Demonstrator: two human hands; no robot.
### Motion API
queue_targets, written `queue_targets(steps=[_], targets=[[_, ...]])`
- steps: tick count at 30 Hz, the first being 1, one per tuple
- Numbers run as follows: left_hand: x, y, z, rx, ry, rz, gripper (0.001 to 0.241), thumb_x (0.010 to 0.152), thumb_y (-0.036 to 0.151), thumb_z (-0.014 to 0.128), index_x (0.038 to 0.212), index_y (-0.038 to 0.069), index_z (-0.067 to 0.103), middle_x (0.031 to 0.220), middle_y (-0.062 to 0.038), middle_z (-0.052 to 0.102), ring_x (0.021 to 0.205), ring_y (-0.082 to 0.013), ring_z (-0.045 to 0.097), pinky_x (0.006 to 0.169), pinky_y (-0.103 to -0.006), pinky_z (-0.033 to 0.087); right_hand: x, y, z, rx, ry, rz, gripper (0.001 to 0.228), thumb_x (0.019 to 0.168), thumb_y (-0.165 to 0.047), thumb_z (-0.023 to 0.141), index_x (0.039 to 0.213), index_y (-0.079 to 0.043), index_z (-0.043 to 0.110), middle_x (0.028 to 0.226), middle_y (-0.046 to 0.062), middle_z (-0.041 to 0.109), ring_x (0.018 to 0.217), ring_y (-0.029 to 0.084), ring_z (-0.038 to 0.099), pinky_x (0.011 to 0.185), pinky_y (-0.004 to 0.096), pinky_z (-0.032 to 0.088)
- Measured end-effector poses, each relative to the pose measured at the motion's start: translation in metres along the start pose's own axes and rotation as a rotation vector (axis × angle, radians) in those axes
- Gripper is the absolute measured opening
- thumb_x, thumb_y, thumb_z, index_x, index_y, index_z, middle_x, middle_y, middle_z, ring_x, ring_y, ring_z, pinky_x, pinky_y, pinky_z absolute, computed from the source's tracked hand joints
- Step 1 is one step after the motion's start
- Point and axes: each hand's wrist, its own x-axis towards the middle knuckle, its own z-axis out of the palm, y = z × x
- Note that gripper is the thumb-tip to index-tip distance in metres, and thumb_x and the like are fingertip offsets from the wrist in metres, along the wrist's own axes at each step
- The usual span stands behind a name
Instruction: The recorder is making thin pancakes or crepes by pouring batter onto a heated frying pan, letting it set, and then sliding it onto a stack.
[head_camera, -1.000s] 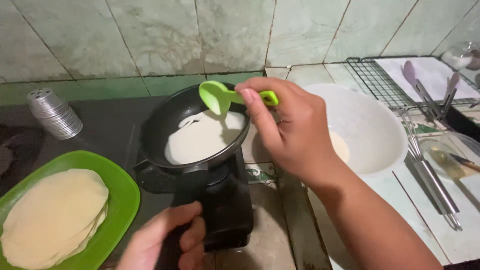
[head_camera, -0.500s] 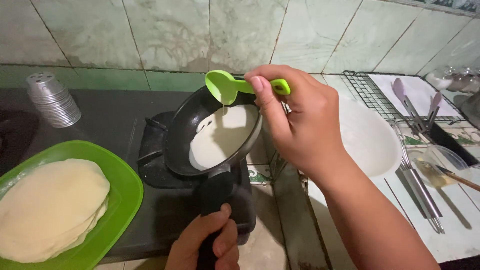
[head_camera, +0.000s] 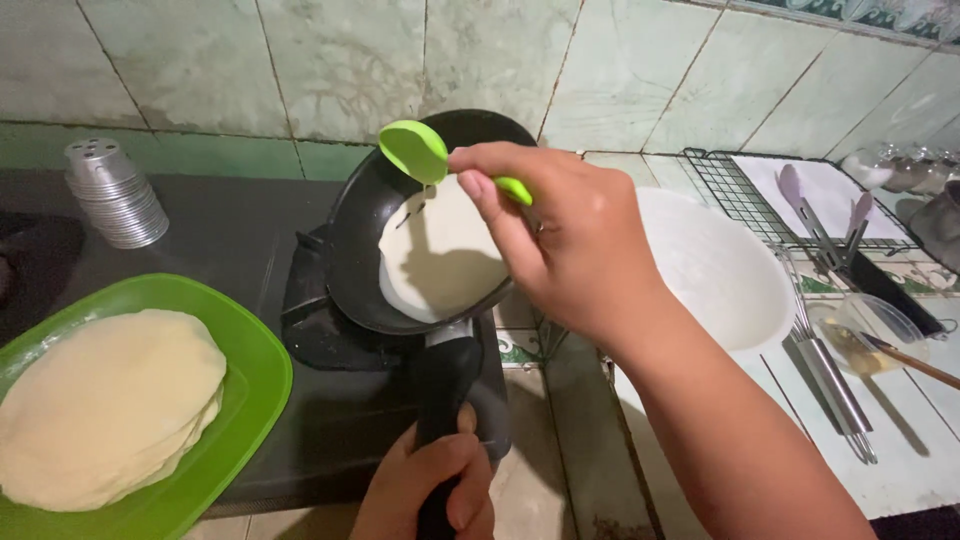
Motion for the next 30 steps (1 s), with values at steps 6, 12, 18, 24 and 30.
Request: queue_targets(steps=[6, 12, 18, 24, 30], targets=[[-0.008, 0.007, 0.009, 0.153, 0.061, 0.043, 0.025, 0.083, 0.007, 0.063, 0.103, 0.006, 0.049, 0.049, -0.011, 0.043, 0.035, -0.0233, 0.045, 0.034, -0.0346, 0.035, -0.006, 0.001, 0.001, 0.043, 0.020, -0.136, 0.013, 0.107, -0.009, 0.073, 0.120, -0.010, 0.071, 0.105, 0.007, 0.078, 0.072, 0.015, 0.068, 0.066, 0.027, 0.053], [-0.019, 0.021, 0.020, 0.254, 0.083, 0.070, 0.023, 0.084, 0.011, 0.066, 0.098, 0.004, 0.049, 0.050, -0.014, 0.048, 0.038, -0.0259, 0.050, 0.037, -0.0369, 0.040, -0.009, 0.001, -0.003, 0.042, 0.058, -0.185, 0.014, 0.109, -0.005, 0.072, 0.123, -0.009, 0.069, 0.116, 0.004, 0.078, 0.082, 0.015, 0.074, 0.070, 0.024, 0.057], [-0.040, 0.073, 0.032, 0.543, 0.164, -0.037, 0.022, 0.084, 0.018, 0.068, 0.085, 0.003, 0.053, 0.052, -0.014, 0.053, 0.041, -0.0276, 0.055, 0.042, -0.0386, 0.045, -0.018, 0.014, -0.005, 0.095, 0.079, -0.159, 0.014, 0.110, -0.006, 0.071, 0.123, -0.009, 0.070, 0.118, 0.005, 0.078, 0.091, 0.015, 0.077, 0.076, 0.023, 0.060], [-0.062, 0.134, 0.083, 0.743, 0.512, -0.228, 0.035, 0.088, 0.030, 0.070, 0.066, 0.007, 0.054, 0.050, -0.006, 0.051, 0.037, -0.0220, 0.047, 0.037, -0.0351, 0.036, -0.027, 0.035, -0.009, 0.194, 0.116, -0.005, 0.008, 0.113, -0.008, 0.067, 0.119, -0.005, 0.072, 0.104, 0.009, 0.079, 0.087, 0.011, 0.079, 0.076, 0.023, 0.061], [-0.057, 0.166, 0.067, 0.980, 0.392, -0.453, 0.046, 0.093, 0.032, 0.059, 0.060, 0.000, 0.054, 0.048, -0.014, 0.050, 0.046, -0.0252, 0.056, 0.049, -0.0350, 0.043, -0.034, 0.052, -0.008, 0.245, 0.103, 0.108, 0.013, 0.109, -0.012, 0.068, 0.119, -0.006, 0.074, 0.094, 0.007, 0.079, 0.083, 0.011, 0.078, 0.073, 0.024, 0.060]])
